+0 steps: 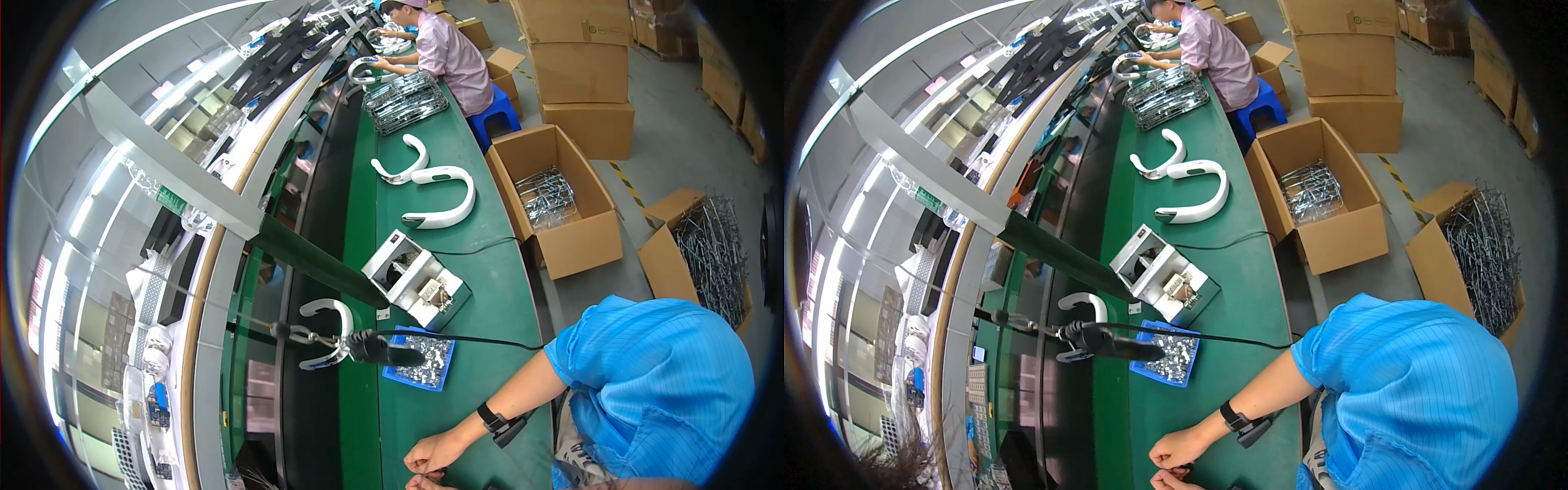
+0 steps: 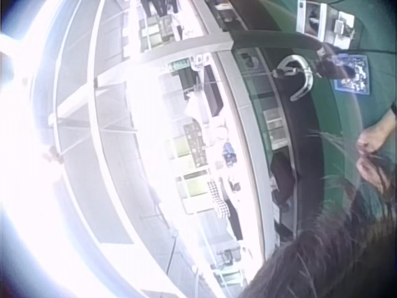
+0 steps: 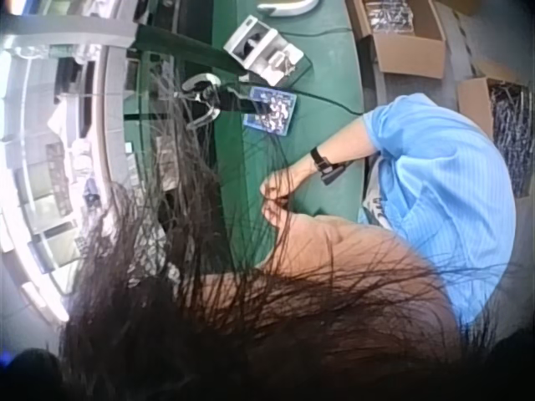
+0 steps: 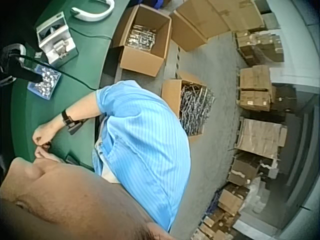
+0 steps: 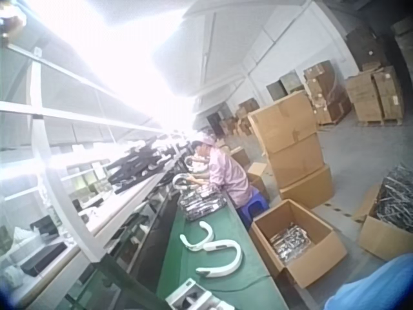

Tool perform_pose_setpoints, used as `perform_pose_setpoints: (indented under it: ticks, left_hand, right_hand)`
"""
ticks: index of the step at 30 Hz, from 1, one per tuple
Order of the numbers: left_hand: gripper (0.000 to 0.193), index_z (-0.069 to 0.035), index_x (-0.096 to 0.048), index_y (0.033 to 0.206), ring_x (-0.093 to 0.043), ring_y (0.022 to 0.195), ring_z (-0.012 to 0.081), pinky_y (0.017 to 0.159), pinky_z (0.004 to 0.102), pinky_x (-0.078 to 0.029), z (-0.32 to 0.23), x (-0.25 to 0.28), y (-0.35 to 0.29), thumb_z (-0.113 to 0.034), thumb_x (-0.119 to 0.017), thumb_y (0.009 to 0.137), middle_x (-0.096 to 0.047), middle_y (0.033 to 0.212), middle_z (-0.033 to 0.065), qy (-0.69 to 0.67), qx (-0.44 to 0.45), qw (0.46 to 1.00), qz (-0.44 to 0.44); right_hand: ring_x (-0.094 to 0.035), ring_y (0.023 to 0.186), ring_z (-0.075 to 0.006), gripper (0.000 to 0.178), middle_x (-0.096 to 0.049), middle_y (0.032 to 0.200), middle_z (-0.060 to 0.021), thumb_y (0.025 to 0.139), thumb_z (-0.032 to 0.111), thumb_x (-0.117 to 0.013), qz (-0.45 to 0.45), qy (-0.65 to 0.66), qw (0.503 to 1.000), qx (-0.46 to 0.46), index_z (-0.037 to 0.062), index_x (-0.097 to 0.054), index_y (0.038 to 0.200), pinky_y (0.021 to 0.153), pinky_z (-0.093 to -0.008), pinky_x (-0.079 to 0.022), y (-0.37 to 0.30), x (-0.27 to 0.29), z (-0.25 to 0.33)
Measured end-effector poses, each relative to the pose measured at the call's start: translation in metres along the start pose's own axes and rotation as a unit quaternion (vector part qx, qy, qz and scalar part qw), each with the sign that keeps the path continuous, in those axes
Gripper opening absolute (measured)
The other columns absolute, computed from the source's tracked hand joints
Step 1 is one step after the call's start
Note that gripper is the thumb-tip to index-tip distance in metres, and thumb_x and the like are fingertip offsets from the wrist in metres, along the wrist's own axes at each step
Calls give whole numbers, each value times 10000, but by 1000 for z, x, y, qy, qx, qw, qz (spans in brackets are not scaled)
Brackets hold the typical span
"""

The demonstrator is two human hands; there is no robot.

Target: Assemble plastic components of a U-shaped device using an electric screwdriver.

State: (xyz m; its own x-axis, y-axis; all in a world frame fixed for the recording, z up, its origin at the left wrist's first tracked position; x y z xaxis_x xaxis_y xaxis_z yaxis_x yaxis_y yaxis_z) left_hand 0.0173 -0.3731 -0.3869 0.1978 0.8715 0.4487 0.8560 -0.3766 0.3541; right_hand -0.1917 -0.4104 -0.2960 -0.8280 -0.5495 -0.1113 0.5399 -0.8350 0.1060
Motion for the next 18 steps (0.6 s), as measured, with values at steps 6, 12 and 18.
perform_pose_setpoints:
  ticks: [6,12,18]
  left_hand:
    - [449,84,-535,1261,-538,1106,342,978,451,-461,6,5,2,-322,-472,1080,-548,1223,226,36,0,997,-74]
    - [481,96,-521,1284,-534,1132,364,993,467,-458,10,7,1,-332,-465,1073,-537,1254,246,70,-1,987,-143]
    - [514,107,-507,1308,-529,1158,385,1007,482,-455,8,2,-8,-343,-458,1065,-525,1284,266,99,1,973,-206]
  right_hand:
    - [-618,582,-126,197,-653,729,-38,1037,181,-576,4,4,1000,-9,37,-579,903,497,-307,-500,-1,-2,2]
    - [-631,609,-128,198,-658,753,-43,1042,174,-574,1,-21,1000,-13,36,-576,899,516,-310,-517,-3,0,5]
    - [-575,679,-91,211,-557,741,13,1076,184,-575,26,16,998,-50,76,-512,907,584,-289,-476,-5,-2,5]
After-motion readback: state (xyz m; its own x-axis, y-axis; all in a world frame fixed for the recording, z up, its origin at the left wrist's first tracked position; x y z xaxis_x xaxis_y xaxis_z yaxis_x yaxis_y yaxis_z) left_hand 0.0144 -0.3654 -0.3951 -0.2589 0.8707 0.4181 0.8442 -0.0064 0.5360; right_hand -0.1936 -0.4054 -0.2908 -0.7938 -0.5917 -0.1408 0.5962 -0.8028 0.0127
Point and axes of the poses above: each hand's wrist, its own y-axis towards the middle knuckle, its own x-axis out of the back of the hand, z = x × y, the point moved 6 cm from there along y, towards the middle knuckle
